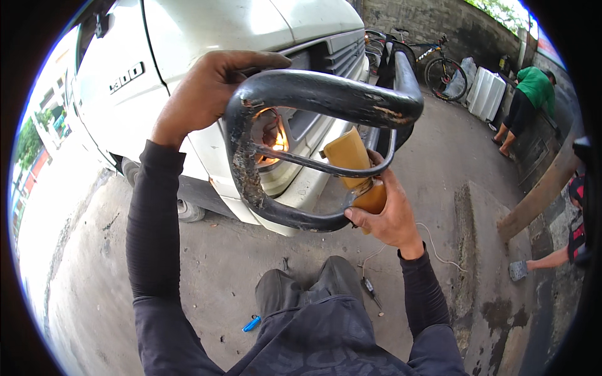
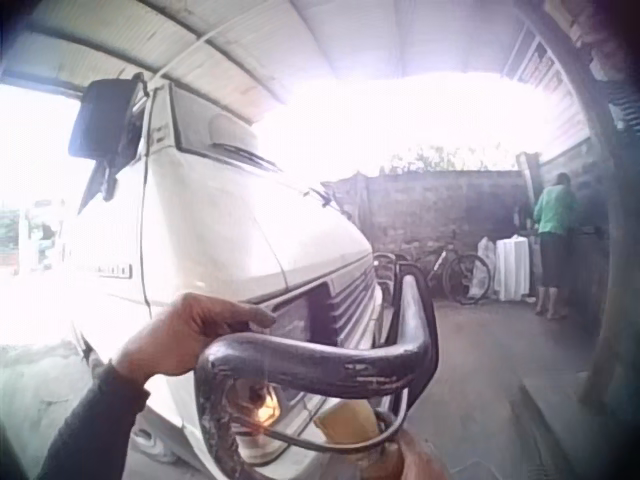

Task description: The person kneels by the front of a white van and installs a new amber turn signal lens into the housing. They connect the wiring, test the light, and secure the lens with a screwdriver.

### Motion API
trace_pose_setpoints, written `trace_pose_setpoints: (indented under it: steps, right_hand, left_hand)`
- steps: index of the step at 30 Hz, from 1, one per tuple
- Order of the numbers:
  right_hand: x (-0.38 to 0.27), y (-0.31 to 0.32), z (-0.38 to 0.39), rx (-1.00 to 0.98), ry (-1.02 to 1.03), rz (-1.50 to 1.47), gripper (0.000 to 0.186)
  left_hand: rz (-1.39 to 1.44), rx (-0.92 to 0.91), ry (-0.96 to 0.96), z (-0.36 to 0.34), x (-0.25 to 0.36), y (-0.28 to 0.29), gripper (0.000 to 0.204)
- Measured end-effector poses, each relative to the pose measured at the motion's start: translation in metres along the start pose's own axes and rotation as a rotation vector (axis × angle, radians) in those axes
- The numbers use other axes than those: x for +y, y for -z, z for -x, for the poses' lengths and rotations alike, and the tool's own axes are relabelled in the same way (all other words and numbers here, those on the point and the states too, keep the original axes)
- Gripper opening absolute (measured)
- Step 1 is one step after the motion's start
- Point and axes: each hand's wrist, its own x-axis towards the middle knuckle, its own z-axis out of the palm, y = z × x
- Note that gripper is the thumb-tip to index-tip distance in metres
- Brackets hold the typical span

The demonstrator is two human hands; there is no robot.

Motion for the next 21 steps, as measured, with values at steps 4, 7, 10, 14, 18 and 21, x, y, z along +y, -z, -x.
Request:
trace_pose_setpoints:
  steps: [4,7,10,14,18,21]
  right_hand:
    - [-0.006,-0.004,-0.018,-0.057,0.009,-0.010,0.108]
    - [-0.011,0.006,-0.024,-0.080,-0.029,-0.205,0.101]
    - [-0.010,0.017,-0.033,-0.095,-0.120,-0.653,0.088]
    - [0.004,-0.009,-0.049,0.006,0.006,-0.629,0.087]
    - [0.012,-0.031,-0.065,-0.001,0.009,-0.803,0.080]
    - [0.009,-0.041,-0.078,-0.098,0.039,-1.014,0.082]
  left_hand:
    - [-0.170,-0.018,-0.066,0.002,-0.008,0.000,0.044]
    - [-0.349,0.026,-0.249,0.009,-0.014,-0.004,0.044]
    - [-0.365,0.146,-0.283,0.016,-0.020,-0.011,0.046]
    - [-0.447,0.214,-0.328,0.019,-0.030,-0.021,0.058]
    - [-0.527,0.218,-0.325,0.019,-0.036,-0.025,0.067]
    - [-0.528,0.242,-0.361,0.018,-0.040,-0.026,0.058]
